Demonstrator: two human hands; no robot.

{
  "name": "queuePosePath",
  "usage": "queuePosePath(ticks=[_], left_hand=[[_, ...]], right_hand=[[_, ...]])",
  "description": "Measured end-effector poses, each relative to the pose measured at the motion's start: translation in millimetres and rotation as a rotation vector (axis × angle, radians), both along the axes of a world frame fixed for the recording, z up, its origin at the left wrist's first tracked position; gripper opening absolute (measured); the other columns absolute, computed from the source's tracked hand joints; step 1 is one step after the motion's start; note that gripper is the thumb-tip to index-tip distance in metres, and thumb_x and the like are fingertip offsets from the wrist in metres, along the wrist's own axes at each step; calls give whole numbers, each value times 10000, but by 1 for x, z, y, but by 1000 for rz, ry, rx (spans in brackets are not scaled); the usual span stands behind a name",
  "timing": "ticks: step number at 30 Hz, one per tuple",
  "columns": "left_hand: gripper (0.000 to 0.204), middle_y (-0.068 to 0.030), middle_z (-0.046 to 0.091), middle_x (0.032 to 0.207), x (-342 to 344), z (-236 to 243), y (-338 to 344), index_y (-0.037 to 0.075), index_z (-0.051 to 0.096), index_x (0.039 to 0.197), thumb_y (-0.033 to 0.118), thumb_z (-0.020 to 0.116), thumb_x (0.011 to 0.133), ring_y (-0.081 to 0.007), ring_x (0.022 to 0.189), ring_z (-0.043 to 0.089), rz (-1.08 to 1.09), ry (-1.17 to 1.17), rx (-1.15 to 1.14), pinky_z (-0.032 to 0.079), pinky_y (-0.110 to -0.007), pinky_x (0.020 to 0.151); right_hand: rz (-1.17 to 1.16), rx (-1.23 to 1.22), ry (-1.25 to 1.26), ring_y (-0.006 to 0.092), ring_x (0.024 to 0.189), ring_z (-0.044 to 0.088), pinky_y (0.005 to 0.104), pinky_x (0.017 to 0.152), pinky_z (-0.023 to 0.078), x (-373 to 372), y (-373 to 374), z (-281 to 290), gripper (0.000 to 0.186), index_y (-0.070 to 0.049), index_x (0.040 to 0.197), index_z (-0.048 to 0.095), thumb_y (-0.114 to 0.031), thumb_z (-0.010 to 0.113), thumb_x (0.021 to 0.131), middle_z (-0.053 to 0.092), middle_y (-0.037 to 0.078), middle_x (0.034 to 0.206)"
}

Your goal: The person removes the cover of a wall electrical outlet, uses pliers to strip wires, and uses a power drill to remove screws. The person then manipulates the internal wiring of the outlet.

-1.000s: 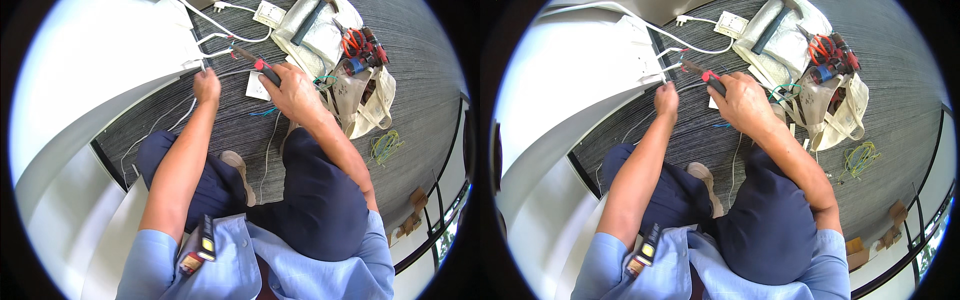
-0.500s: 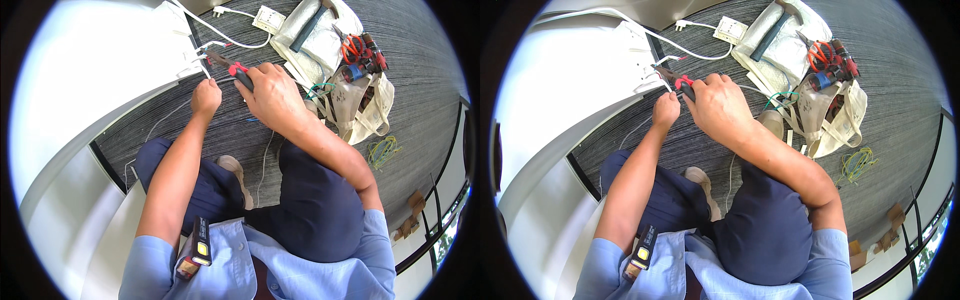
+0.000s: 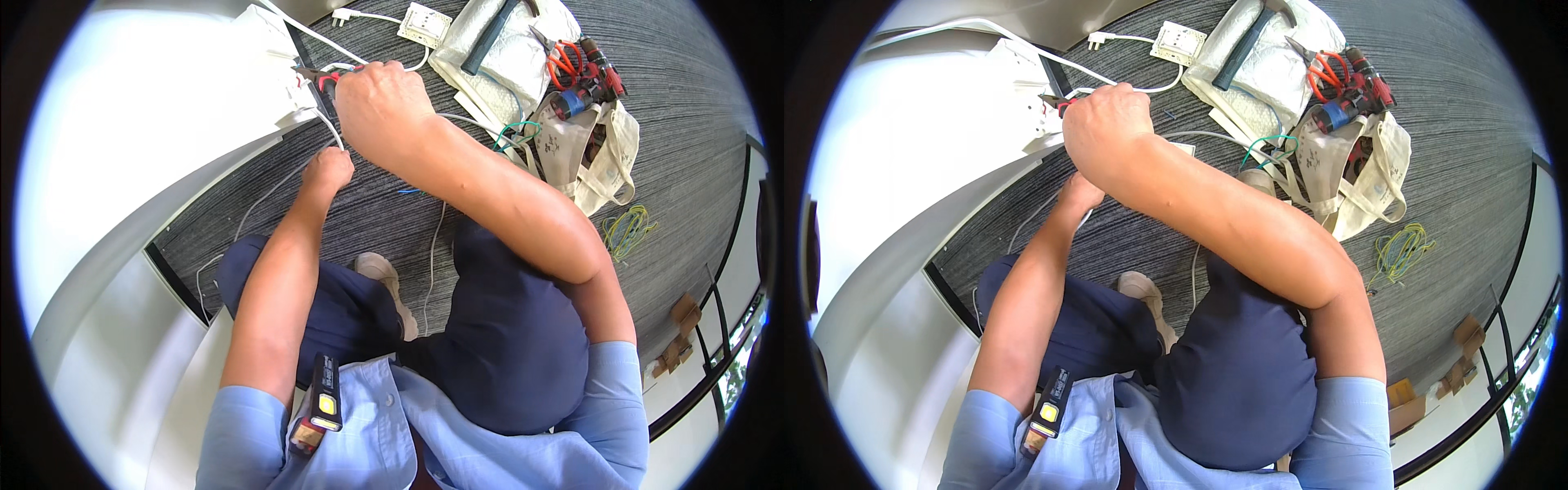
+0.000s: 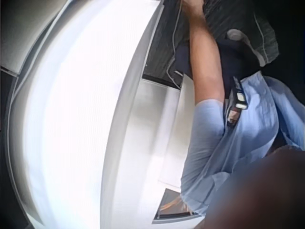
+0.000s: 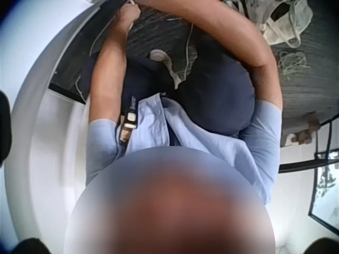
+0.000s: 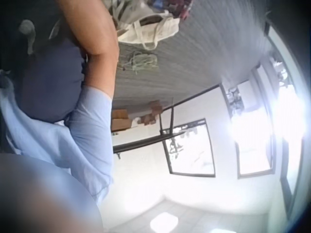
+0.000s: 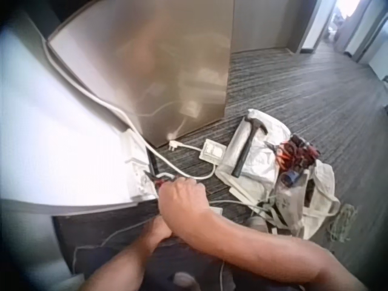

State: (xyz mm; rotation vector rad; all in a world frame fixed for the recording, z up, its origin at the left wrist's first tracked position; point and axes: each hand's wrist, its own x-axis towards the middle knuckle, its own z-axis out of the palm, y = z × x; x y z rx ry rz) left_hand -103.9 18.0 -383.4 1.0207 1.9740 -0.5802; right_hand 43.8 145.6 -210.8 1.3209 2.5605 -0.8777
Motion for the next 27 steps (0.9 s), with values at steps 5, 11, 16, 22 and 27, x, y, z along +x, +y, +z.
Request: queuePosePath(ticks=[5,11,16,22,27], left_hand=[[431,-231,665,1368,2,-17,-4,65,723,1245,376,532,1016,-398,1288,621,185,-202,467,506,-457,1064],[469,-106,680,1354,11,-34,-10,4,562,1461,276,584,1078,-197,1176,673,981,-691,721,541,-343,961],[424,-129,718,1287,6,-23,-11,55,611,1381,292,653,1033,-224,1086,713,602,-487,711,552,-358,910],[299,-116,750,995,14,6,9,51,649,1242,265,591,1042,-217,888,746,748,-468,474,561,-363,679],[307,-82,700,855,18,6,2,10,667,1151,220,449,1103,-174,640,670,844,-514,606,527,-338,577]], right_hand=[[-16,9,13,382,974,748,460,832,614,-6,0,1,193,17,936,775,-135,702,842,755,235,1015],[65,-27,-42,359,949,768,436,807,622,-14,-5,7,187,7,921,782,-142,692,855,772,220,988],[0,-309,63,381,899,771,454,832,616,-8,-3,-2,276,34,922,770,-213,663,863,767,245,939],[-150,-445,213,431,927,742,481,887,586,5,-4,-21,402,54,898,748,-319,598,899,744,279,913],[-126,-610,262,433,969,739,476,925,577,26,-4,-32,382,75,902,757,-256,567,878,743,282,893]])
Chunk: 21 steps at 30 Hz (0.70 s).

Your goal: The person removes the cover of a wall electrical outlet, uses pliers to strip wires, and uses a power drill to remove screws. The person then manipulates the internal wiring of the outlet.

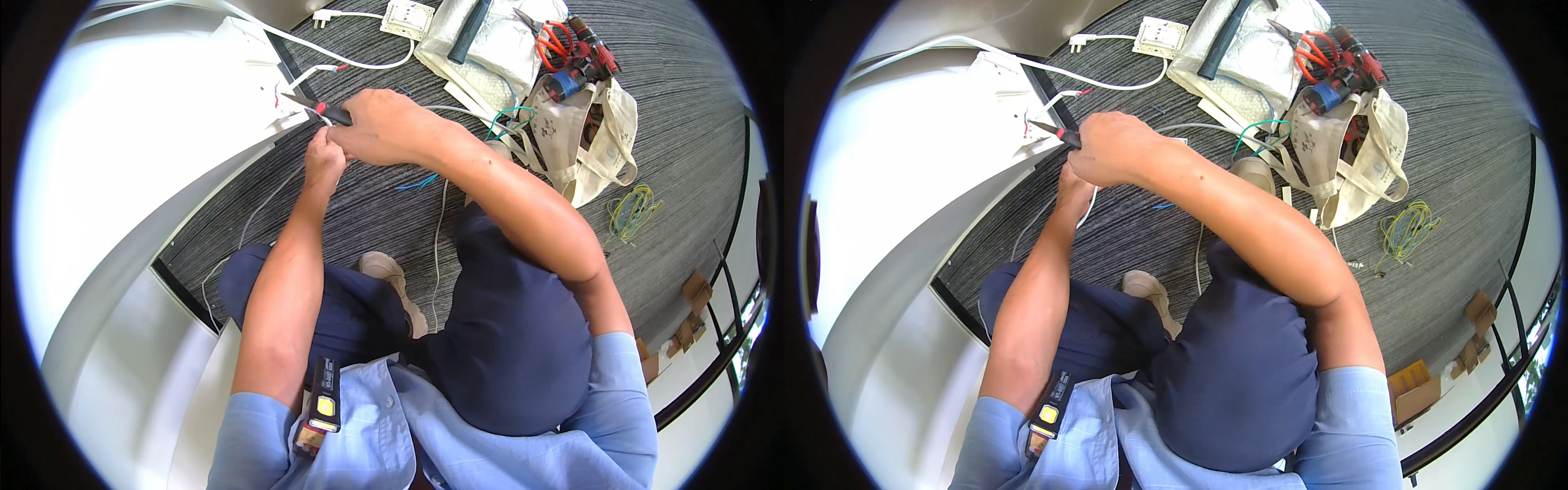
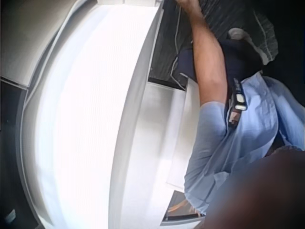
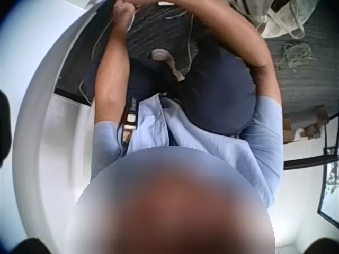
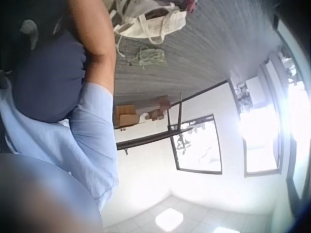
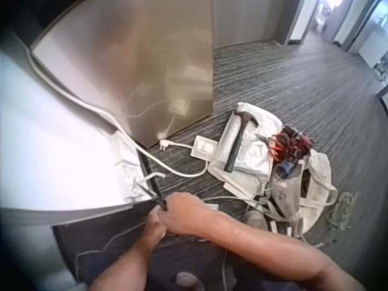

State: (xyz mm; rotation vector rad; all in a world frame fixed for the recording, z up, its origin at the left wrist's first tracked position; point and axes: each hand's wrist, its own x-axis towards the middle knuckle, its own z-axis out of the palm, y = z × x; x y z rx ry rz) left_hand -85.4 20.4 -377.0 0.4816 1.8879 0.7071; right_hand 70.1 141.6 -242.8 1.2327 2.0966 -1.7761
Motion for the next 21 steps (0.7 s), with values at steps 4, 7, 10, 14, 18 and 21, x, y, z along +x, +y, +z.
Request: queuePosePath(ticks=[4,7,10,14,18,21], left_hand=[[414,-93,711,1074,-13,-3,0,-6,633,1200,209,800,888,-146,921,678,-96,-37,-41,559,-317,693],[387,-89,710,1017,-11,-3,-3,-16,644,1166,244,764,905,-132,883,662,-201,163,2,542,-314,682],[304,-99,713,901,-7,-1,-5,-8,698,1131,215,507,1052,-184,801,671,-139,200,61,530,-345,728],[346,-122,743,993,-6,2,-6,0,701,1181,273,534,1049,-211,921,682,-166,212,53,530,-369,842],[365,-128,748,1006,-3,5,-6,4,702,1179,314,562,1046,-214,932,689,-152,195,-1,532,-372,853],[354,-129,746,998,0,13,-8,-5,698,1170,304,579,1044,-212,912,698,-406,320,148,535,-373,828]], right_hand=[[20,107,-21,443,905,724,506,865,564,0,-8,-10,440,47,893,734,-361,572,921,722,275,852],[0,119,28,446,904,720,508,858,565,-3,-8,-11,425,48,895,724,-353,586,928,721,278,859],[0,145,49,447,934,721,508,892,566,-4,-7,-9,404,46,916,730,-332,589,929,728,283,901],[19,188,54,442,936,722,511,898,564,-7,-10,-15,391,32,957,725,-337,593,953,731,274,908],[-11,357,105,435,865,717,512,868,569,-16,-22,-37,343,8,1008,706,-325,628,982,719,236,836],[-5,596,59,416,853,707,490,863,581,-26,-31,-48,317,7,1025,695,-304,678,970,702,223,816]])
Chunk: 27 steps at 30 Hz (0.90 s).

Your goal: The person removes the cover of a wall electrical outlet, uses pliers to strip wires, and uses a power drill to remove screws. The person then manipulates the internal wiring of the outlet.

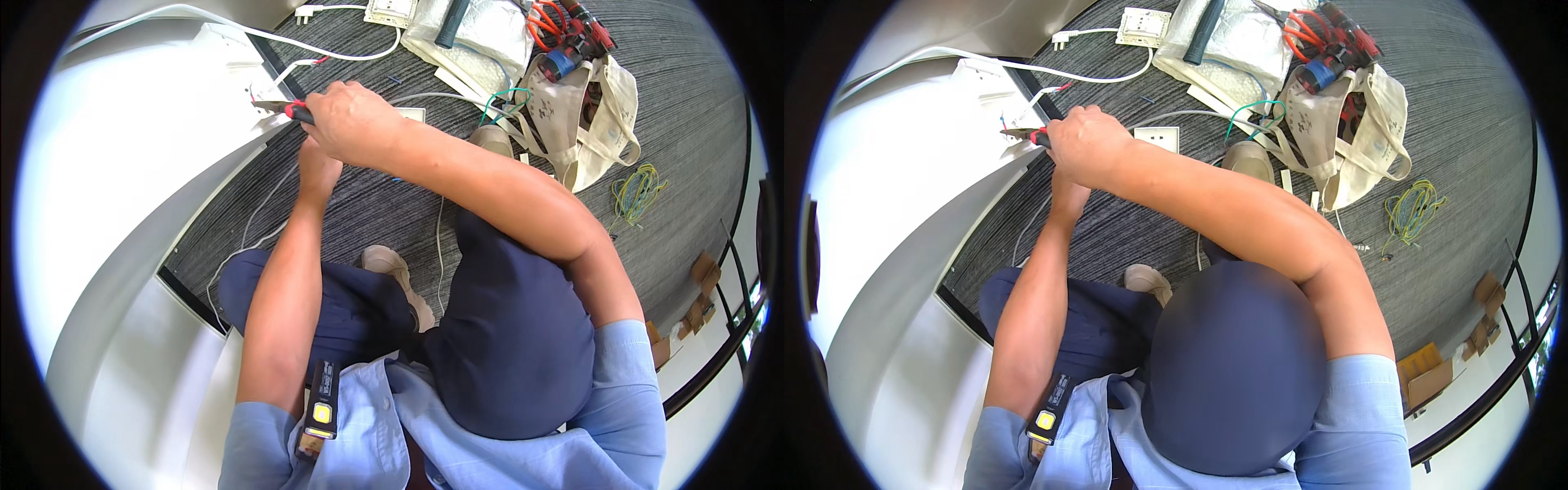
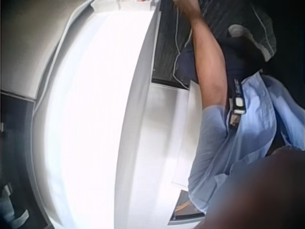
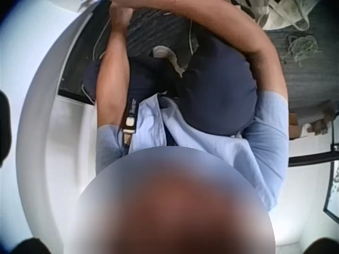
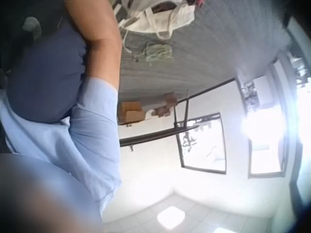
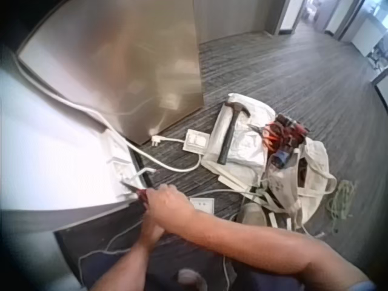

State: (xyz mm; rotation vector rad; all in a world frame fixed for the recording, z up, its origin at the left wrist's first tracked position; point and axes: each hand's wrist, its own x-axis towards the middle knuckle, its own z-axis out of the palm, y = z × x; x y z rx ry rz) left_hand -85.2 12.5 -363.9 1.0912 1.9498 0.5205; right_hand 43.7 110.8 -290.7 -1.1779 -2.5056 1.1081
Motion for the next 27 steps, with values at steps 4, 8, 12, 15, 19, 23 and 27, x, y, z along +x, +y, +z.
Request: queuePosePath(ticks=[4,8,12,15,19,23,27], left_hand=[[320,-140,755,968,2,12,-3,-29,690,1140,257,619,1017,-226,865,710,103,-124,-177,534,-383,785],[287,-115,744,872,4,17,-8,-48,690,1101,214,629,998,-198,778,698,228,-247,-136,523,-356,721],[238,-68,720,838,8,26,-12,-28,705,1076,180,615,1007,-139,742,677,3,-109,82,503,-297,634],[220,-49,713,862,11,37,-9,-11,705,1094,172,615,1011,-120,752,658,151,-249,-89,480,-279,604],[248,-27,688,874,12,44,3,-11,673,1164,181,620,1016,-110,723,620,180,-326,-87,452,-276,577],[239,-27,686,952,7,33,20,17,653,1216,168,607,1036,-123,765,635,432,-625,-162,475,-288,613],[221,10,666,909,12,23,22,19,647,1183,180,598,1041,-88,696,586,602,-765,-48,416,-280,560]], right_hand=[[-42,-18,-130,378,1102,660,515,911,579,-3,-3,3,303,10,1140,715,-213,675,939,670,230,1164],[14,68,-240,335,1113,631,466,897,562,-9,1,14,312,-12,1160,706,-204,700,915,656,195,1179],[21,231,-320,297,1064,625,422,852,546,-14,-5,21,317,-26,1123,702,-189,748,855,661,161,1126],[48,248,-365,298,1079,618,421,856,538,-13,-7,21,326,-30,1122,705,-205,757,852,656,156,1138],[74,185,-327,290,1101,607,422,851,530,-8,-2,19,372,-36,1131,706,-239,785,829,649,149,1156],[88,205,-387,287,1109,600,418,848,520,-8,-3,17,436,-31,1148,703,-273,814,802,646,143,1171],[81,285,-473,287,1121,589,402,850,504,-17,-11,14,490,-35,1172,704,-307,832,784,643,141,1183]])
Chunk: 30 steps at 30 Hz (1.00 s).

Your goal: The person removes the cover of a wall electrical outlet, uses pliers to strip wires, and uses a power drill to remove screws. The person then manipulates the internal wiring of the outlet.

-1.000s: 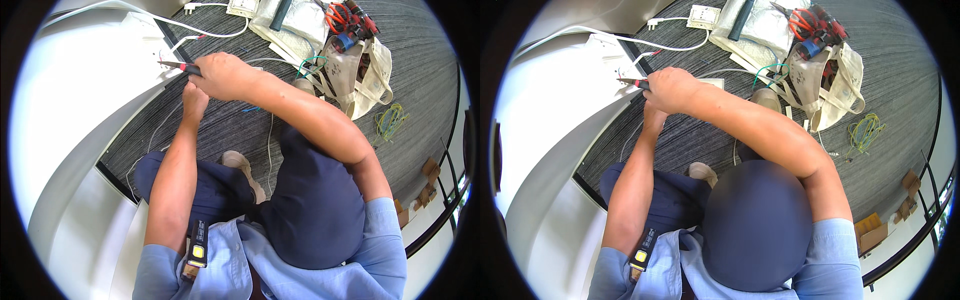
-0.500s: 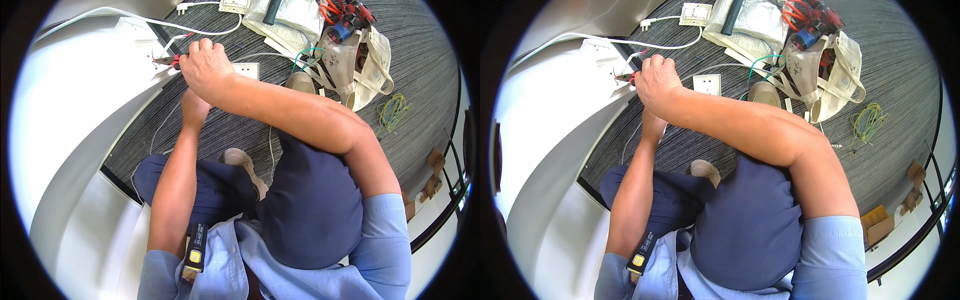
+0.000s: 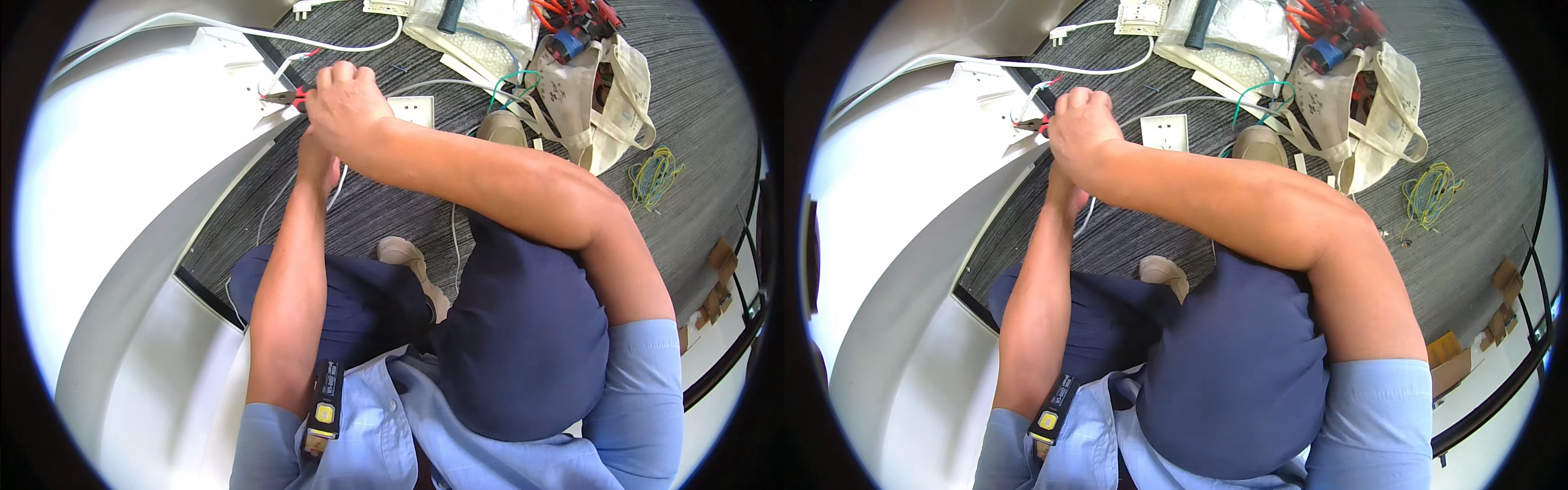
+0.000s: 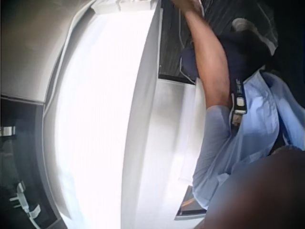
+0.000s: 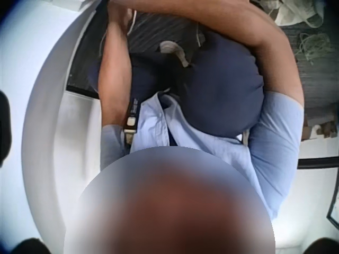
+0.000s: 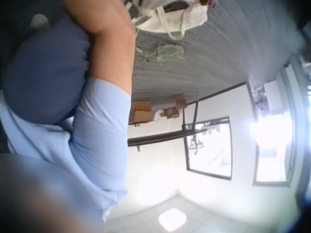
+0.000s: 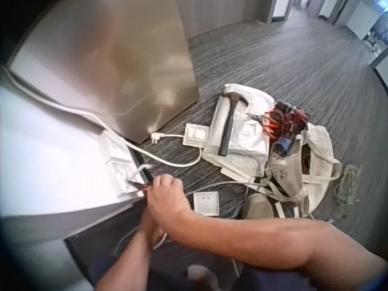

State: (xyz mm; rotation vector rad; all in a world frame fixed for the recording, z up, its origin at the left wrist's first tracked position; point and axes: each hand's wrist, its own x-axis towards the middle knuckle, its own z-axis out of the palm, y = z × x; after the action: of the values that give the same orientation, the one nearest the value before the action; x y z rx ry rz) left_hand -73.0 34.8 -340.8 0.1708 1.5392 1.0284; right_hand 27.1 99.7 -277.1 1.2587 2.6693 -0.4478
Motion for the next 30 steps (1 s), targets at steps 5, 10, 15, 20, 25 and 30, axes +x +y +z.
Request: queuePosePath(ticks=[5,10,15,20,25,30], left_hand=[[167,42,605,805,-1,0,2,46,635,1090,198,601,1032,-49,593,483,-85,36,-33,306,-256,499],[129,30,550,749,-5,-8,1,68,603,975,185,599,1030,-55,553,431,-67,17,-41,274,-253,484],[213,3,516,745,-12,-17,1,61,569,923,187,523,1088,-75,548,416,-120,46,-161,292,-265,471],[216,1,520,735,-14,-23,2,56,565,916,159,482,1088,-71,548,408,-121,15,-138,288,-255,467],[197,3,528,734,-15,-30,1,66,563,918,157,488,1076,-67,549,408,-111,25,-73,284,-254,470],[178,-6,550,775,-16,-33,0,64,564,975,180,473,1074,-70,581,447,-143,6,-38,315,-246,490]], right_hand=[[-14,7,42,269,1130,577,396,878,477,8,-1,-6,481,-47,1183,707,-281,825,779,640,136,1192],[31,-26,58,274,1144,583,400,905,474,22,3,3,479,-39,1184,704,-259,825,775,646,151,1206],[-170,-488,238,374,1213,621,510,986,517,46,5,-3,465,21,1182,713,-290,763,841,664,218,1240],[-226,-489,437,451,1168,648,529,1005,536,41,2,-26,426,58,1171,688,-250,719,878,663,292,1216],[-187,-398,533,438,1076,686,516,962,544,37,2,-32,329,34,1095,696,-242,673,918,717,278,1040],[-246,-403,725,411,949,696,498,906,552,36,8,-30,327,54,1011,685,-267,630,974,714,257,907]])
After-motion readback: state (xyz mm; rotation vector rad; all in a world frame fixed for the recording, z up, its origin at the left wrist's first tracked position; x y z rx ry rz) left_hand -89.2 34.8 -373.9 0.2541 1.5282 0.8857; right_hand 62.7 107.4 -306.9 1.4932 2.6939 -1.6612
